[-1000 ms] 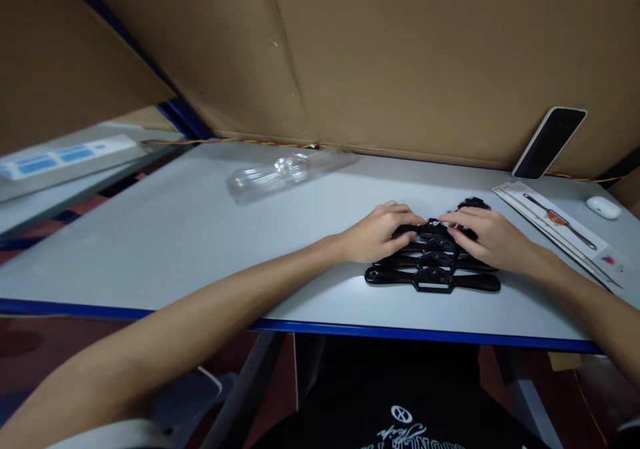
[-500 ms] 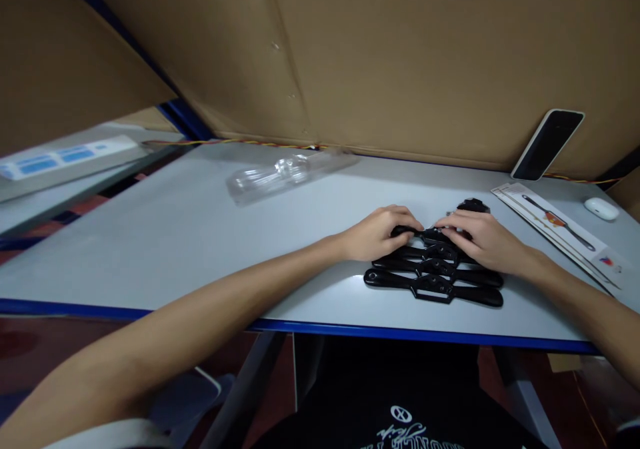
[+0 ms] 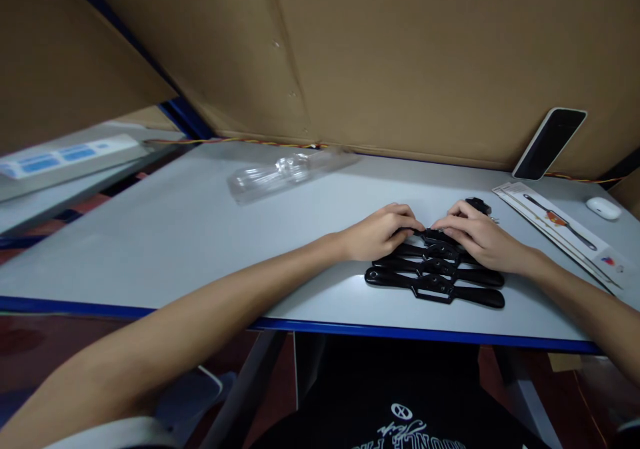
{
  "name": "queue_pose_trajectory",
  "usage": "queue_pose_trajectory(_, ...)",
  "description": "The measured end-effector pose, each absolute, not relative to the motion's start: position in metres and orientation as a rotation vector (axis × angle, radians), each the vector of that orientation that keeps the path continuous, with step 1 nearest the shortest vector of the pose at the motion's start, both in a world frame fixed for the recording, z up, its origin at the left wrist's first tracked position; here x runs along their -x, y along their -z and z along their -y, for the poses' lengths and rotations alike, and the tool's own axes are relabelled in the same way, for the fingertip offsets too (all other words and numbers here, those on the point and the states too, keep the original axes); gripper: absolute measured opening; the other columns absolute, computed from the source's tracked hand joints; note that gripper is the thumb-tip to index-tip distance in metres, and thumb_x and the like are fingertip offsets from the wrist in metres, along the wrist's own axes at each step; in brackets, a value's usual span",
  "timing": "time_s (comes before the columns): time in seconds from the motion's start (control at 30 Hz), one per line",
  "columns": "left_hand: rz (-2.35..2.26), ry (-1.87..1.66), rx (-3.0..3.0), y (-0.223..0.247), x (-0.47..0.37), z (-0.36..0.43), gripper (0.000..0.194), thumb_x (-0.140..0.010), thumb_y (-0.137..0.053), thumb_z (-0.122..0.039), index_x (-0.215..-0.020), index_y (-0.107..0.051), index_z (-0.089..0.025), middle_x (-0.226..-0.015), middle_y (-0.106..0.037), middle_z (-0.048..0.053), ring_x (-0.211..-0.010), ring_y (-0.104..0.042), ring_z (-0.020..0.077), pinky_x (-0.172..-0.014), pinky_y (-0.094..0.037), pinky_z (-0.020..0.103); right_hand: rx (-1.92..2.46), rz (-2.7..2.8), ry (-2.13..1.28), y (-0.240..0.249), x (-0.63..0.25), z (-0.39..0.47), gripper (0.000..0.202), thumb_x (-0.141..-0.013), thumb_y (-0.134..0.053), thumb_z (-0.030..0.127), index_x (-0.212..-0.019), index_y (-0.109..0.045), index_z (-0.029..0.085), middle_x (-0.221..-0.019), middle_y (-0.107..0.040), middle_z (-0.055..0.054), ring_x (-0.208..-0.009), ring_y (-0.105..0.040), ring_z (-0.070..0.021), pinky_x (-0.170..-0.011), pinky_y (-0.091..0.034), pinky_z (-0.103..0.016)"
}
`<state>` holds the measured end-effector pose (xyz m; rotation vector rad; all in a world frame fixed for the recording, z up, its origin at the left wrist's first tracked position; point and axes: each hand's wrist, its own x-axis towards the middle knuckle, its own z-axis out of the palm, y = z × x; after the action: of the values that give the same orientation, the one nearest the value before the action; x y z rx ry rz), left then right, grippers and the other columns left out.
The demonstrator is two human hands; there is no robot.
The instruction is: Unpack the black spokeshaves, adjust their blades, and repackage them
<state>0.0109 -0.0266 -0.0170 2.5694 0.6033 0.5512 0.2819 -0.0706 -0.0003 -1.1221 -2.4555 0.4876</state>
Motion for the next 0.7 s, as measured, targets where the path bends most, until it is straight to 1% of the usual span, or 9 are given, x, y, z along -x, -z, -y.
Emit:
queue_pose_trajectory(0.1,-0.604,-0.552,-2.581,0.0173,-0.011,0.0269,0.038,-0.102,-0.044,-0.015,-0.125,-0.074,-0.019,-0.113,-0.068,0.011,-0.108,-0.063,0.0228,-0.102,-0.051,0.043,1.12,2.444,-0.5,0.0014,-0.282,0.0692,0.037,-0.109,-0.04,0.034,-0.119,-0.074,0.024,-0.109,-0.057,-0.01,-0.096,-0.061,-0.0231,-0.092,-0.051,-0.044)
queue_pose_trajectory(0.27,-0.589,-0.545,-2.583,0.0195,-0.0111,0.0259,0.038,-0.102,-0.045,-0.015,-0.125,-0.074,-0.02,-0.113,-0.068,0.011,-0.108,-0.062,0.0233,-0.103,-0.051,0.043,1.124,2.502,-0.531,0.0008,-0.2836,0.0652,0.038,-0.11,-0.037,0.035,-0.119,-0.072,0.024,-0.099,-0.06,-0.008,-0.09,-0.061,-0.0234,-0.087,-0.05,-0.043)
queue_pose_trajectory(0.37,-0.581,-0.552,-2.581,0.0198,-0.0123,0.0265,0.037,-0.102,-0.046,-0.014,-0.124,-0.075,-0.021,-0.112,-0.067,0.01,-0.109,-0.062,0.0228,-0.103,-0.05,0.042,1.1,2.512,-0.542,-0.0001,-0.285,0.0628,0.037,-0.11,-0.037,0.035,-0.115,-0.072,0.024,-0.099,-0.063,-0.008,-0.091,-0.062,-0.0237,-0.087,-0.05,-0.042)
queue_pose_trajectory(0.5,-0.6,-0.545,-2.573,0.0194,-0.0138,0.0273,0.037,-0.102,-0.046,-0.013,-0.123,-0.075,-0.019,-0.113,-0.068,0.011,-0.109,-0.063,0.0231,-0.103,-0.05,0.042,1.054,2.497,-0.563,0.0008,-0.2852,0.0608,0.034,-0.108,-0.041,0.031,-0.113,-0.073,0.024,-0.098,-0.064,-0.007,-0.091,-0.063,-0.0228,-0.087,-0.05,-0.041)
queue_pose_trajectory(0.63,-0.622,-0.548,-2.569,0.0196,-0.0131,0.0268,0.038,-0.1,-0.048,-0.011,-0.125,-0.074,-0.02,-0.113,-0.068,0.01,-0.109,-0.063,0.0227,-0.103,-0.05,0.041,1.06,2.397,-0.537,0.004,-0.283,0.0614,0.034,-0.101,-0.045,0.018,-0.088,-0.076,0.021,-0.093,-0.063,-0.007,-0.084,-0.063,-0.0201,-0.082,-0.049,-0.037)
queue_pose_trajectory(0.7,-0.627,-0.553,-2.568,0.0199,-0.0125,0.0265,0.038,-0.1,-0.047,-0.011,-0.126,-0.074,-0.019,-0.113,-0.068,0.01,-0.109,-0.063,0.0229,-0.103,-0.05,0.042,1.061,2.361,-0.53,0.005,-0.2815,0.0622,0.034,-0.1,-0.045,0.017,-0.083,-0.075,0.021,-0.091,-0.063,-0.007,-0.081,-0.062,-0.0192,-0.079,-0.048,-0.036)
